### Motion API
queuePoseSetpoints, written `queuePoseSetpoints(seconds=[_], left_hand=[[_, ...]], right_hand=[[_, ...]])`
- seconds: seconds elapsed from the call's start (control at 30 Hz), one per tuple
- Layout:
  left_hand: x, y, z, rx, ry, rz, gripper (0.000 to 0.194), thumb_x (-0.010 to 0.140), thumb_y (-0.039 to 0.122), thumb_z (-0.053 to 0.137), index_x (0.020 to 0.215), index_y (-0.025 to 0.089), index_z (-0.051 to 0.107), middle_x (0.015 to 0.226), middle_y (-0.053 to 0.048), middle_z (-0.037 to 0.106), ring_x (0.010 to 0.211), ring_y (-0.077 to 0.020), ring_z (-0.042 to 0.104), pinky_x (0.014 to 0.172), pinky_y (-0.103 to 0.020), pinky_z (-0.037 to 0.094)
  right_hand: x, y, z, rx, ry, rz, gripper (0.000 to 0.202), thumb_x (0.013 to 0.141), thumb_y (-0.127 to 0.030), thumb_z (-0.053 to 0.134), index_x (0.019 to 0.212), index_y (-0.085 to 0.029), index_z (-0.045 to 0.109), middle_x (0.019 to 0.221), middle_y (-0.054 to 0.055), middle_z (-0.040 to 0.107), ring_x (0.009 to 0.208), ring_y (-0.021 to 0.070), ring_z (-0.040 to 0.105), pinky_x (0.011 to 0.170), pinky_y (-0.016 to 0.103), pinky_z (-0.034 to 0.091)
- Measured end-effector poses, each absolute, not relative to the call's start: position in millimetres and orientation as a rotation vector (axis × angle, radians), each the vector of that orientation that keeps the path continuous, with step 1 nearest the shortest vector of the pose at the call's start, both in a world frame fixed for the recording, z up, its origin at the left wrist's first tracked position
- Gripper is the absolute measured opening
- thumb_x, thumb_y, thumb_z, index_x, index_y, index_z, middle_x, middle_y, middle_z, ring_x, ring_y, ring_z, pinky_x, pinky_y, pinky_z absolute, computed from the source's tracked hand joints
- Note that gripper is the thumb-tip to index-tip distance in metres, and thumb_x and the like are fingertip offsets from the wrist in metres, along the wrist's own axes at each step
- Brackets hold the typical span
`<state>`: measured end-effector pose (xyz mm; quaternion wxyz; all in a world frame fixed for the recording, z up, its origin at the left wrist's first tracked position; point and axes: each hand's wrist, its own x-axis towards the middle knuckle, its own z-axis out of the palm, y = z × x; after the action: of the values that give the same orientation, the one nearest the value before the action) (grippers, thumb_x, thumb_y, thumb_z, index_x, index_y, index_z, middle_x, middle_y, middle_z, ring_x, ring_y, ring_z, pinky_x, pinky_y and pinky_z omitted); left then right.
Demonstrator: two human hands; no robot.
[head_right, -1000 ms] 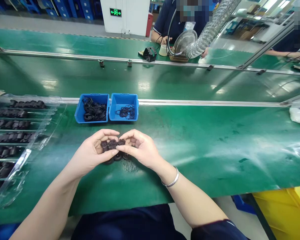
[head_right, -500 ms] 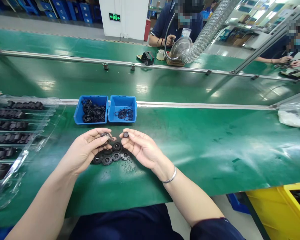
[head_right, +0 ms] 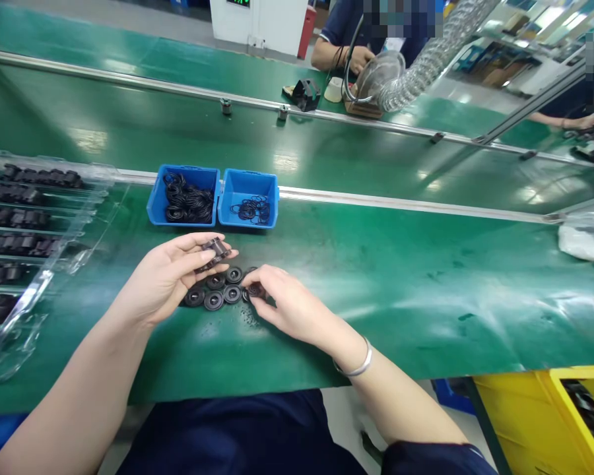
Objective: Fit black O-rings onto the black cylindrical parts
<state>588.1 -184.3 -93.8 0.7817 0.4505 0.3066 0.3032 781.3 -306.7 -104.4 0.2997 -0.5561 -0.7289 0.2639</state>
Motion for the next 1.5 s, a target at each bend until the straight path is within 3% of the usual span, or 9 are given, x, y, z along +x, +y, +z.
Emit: queuePoseSetpoints(seconds=[0.23, 0.77, 0.97, 1.07, 1.13, 1.33, 1.5], left_hand=[[588, -184, -93, 0.985, 0.675, 0.656, 0.028, 0.084, 0.020, 0.073, 0.111, 0.014, 0.067, 0.107, -0.010, 0.073, 0.111, -0.0248, 0.067, 0.091, -0.033, 0.058], [590, -184, -91, 0.981, 0.694, 0.643, 0.033, 0.079, 0.025, 0.078, 0.109, 0.015, 0.068, 0.106, -0.010, 0.073, 0.111, -0.0272, 0.067, 0.093, -0.037, 0.056], [588, -184, -92, 0.986, 0.676, 0.645, 0.032, 0.081, 0.025, 0.076, 0.110, 0.015, 0.067, 0.107, -0.010, 0.073, 0.112, -0.0268, 0.067, 0.094, -0.037, 0.056], [588, -183, -91, 0.978, 0.671, 0.646, 0.031, 0.081, 0.024, 0.076, 0.110, 0.015, 0.067, 0.107, -0.010, 0.073, 0.112, -0.0268, 0.067, 0.094, -0.037, 0.057], [588, -183, -92, 0.972, 0.670, 0.647, 0.031, 0.081, 0.024, 0.076, 0.110, 0.015, 0.067, 0.107, -0.010, 0.073, 0.111, -0.0267, 0.067, 0.094, -0.037, 0.057], [588, -183, -97, 0.996, 0.683, 0.653, 0.033, 0.081, 0.026, 0.076, 0.111, 0.016, 0.068, 0.110, -0.009, 0.072, 0.112, -0.0253, 0.066, 0.099, -0.039, 0.055], [586, -180, -93, 0.995, 0.690, 0.677, 0.034, 0.078, 0.027, 0.078, 0.109, 0.016, 0.069, 0.108, -0.009, 0.072, 0.110, -0.0257, 0.067, 0.099, -0.041, 0.054]], right_hand=[[780, -306, -109, -1.486, -2.034, 0.606, 0.024, 0.097, -0.010, 0.053, 0.120, -0.020, 0.051, 0.110, 0.007, 0.060, 0.104, 0.0203, 0.058, 0.095, 0.038, 0.050], [782, -302, -114, -1.440, -2.049, 0.514, 0.022, 0.099, -0.014, 0.055, 0.119, -0.021, 0.053, 0.107, 0.008, 0.064, 0.098, 0.0222, 0.061, 0.088, 0.042, 0.053], [785, -303, -114, -1.445, -2.053, 0.568, 0.027, 0.097, -0.011, 0.056, 0.122, -0.022, 0.052, 0.109, 0.007, 0.064, 0.100, 0.0214, 0.060, 0.090, 0.041, 0.052], [786, -303, -108, -1.443, -2.076, 0.583, 0.030, 0.097, -0.017, 0.058, 0.125, -0.022, 0.052, 0.114, 0.009, 0.062, 0.106, 0.0242, 0.058, 0.093, 0.044, 0.051], [788, -302, -103, -1.462, -2.063, 0.553, 0.038, 0.095, -0.025, 0.064, 0.130, -0.022, 0.050, 0.124, 0.012, 0.058, 0.116, 0.0277, 0.054, 0.099, 0.048, 0.049], [788, -293, -110, -1.517, -2.129, 0.481, 0.090, 0.081, -0.047, 0.079, 0.151, -0.021, 0.029, 0.146, 0.019, 0.041, 0.136, 0.0353, 0.039, 0.113, 0.058, 0.037], [783, -277, -122, -1.340, -2.169, 0.609, 0.092, 0.081, -0.050, 0.078, 0.152, -0.020, 0.028, 0.147, 0.018, 0.042, 0.136, 0.0332, 0.039, 0.112, 0.054, 0.038]])
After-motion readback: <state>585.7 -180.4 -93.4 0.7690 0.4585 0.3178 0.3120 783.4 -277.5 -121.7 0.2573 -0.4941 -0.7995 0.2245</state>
